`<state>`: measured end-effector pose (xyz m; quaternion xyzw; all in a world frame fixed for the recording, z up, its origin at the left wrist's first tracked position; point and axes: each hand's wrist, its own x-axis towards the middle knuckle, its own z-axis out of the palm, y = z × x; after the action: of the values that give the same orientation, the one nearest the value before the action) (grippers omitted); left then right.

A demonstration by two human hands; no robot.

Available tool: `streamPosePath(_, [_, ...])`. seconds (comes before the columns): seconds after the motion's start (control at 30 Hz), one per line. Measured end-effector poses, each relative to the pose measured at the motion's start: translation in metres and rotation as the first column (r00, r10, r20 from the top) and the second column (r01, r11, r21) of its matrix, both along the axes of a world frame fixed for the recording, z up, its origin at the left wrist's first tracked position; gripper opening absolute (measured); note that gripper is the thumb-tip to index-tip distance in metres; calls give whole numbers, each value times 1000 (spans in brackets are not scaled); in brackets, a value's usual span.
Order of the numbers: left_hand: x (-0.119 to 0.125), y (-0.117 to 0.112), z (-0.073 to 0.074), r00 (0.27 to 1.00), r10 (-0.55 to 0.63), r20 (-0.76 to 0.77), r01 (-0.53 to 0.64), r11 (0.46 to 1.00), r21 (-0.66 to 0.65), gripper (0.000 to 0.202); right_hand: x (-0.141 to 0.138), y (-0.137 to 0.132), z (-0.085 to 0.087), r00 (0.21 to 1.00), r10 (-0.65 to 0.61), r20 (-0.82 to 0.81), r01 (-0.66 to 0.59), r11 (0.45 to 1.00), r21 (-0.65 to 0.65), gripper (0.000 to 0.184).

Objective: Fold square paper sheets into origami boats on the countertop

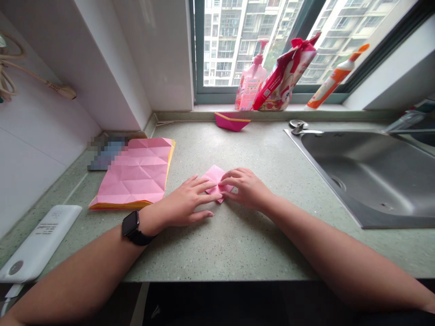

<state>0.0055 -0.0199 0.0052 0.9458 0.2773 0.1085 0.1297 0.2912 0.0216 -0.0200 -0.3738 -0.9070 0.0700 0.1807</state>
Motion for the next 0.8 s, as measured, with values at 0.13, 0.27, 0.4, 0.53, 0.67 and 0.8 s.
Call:
streamPosePath(0.13, [-6, 3, 4, 999, 38, 20, -38, 999, 19, 31, 0, -3, 3, 1000, -12, 16, 11, 1000, 3, 18])
streamPosePath(0.27, [-7, 4, 5, 999, 38, 22, -38, 999, 6, 23, -2, -6, 5, 999, -13, 36, 12, 1000, 7, 19])
streamPosePath(0.4, [-4, 3, 8, 997, 45, 62, -44, 999, -21, 20, -4, -7, 5, 999, -16, 39, 15, 999, 34, 35])
streamPosePath(0.53, [-4, 4, 6, 994, 80, 76, -78, 997, -23, 24, -6, -9, 4, 997, -5, 83, 1, 999, 46, 26])
streamPosePath(0.67, [-5, 9, -4, 978, 206, 44, -207, 978, 7, 41, -7, -9, 4, 997, -15, 72, 12, 999, 38, 26])
streamPosePath(0.8, [-10, 15, -11, 967, 252, -44, -252, 968, -15, 46, -7, -9, 4, 998, -4, 63, 2, 1000, 29, 26])
